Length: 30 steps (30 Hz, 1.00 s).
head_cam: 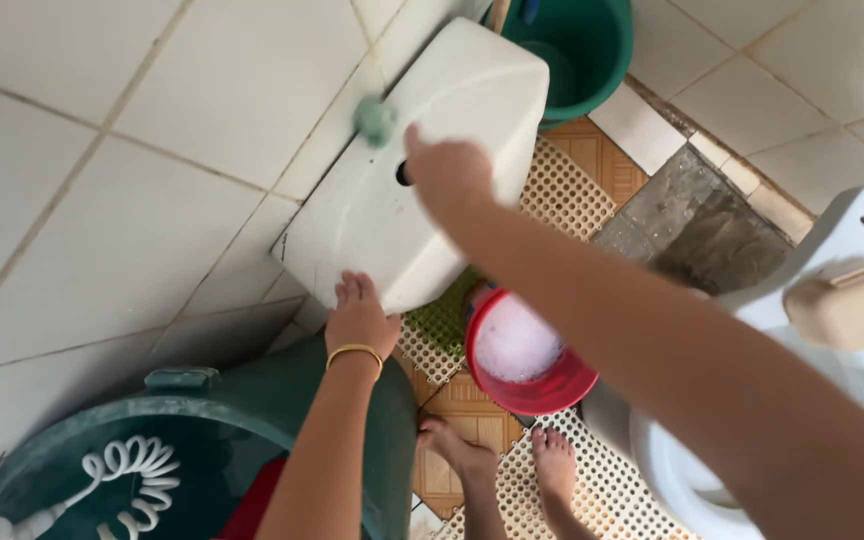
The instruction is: Cleaning a toilet tank and bathroom fixtures using a brush and soapy water
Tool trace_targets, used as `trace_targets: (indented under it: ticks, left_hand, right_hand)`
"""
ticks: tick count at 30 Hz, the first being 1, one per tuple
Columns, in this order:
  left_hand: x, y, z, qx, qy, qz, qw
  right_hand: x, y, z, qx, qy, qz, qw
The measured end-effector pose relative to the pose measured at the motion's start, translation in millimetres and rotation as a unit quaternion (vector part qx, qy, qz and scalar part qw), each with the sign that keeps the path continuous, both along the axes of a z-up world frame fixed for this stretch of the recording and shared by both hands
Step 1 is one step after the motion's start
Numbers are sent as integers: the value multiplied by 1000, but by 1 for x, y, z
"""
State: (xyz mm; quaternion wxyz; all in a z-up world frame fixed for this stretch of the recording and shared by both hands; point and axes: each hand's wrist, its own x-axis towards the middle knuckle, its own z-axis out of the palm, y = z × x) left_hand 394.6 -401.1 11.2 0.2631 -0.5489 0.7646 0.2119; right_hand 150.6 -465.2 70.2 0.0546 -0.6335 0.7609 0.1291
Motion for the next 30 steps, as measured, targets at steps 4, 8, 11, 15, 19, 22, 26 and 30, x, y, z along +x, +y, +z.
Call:
trace_targets:
  ticks: [4, 8, 11, 15, 19, 22, 26, 30]
  left_hand:
    - [-6, -18, -3, 73, -36, 24, 996]
    - [-16, -30, -1, 83, -34, 27, 996]
    - [-25, -29, 6, 83, -86, 13, 993]
    - [-39, -33, 13, 77, -135, 4, 988]
    - [-42, -39, 15, 83, -127, 26, 988]
    - [-28, -39, 11, 57, -116, -3, 992]
    - [-31, -39, 17, 81, -121, 21, 989]
    - [-19, -33, 3, 59, -92, 0, 994]
  right_hand:
    - [-45, -21, -50, -166, 19, 82, 983]
    - [-123, -35, -51, -166, 146, -62, 973]
    - [-88, -27, -80, -159, 36, -59, 985]
    - [-4, -9, -23, -42, -208, -8, 977]
    - [-53, -25, -64, -101, -88, 36, 990]
    - [-142, -32, -4, -9, -23, -107, 994]
    - [-158, -6, 6, 11, -4, -121, 993]
    - [-154, 52, 21, 59, -69, -94, 991]
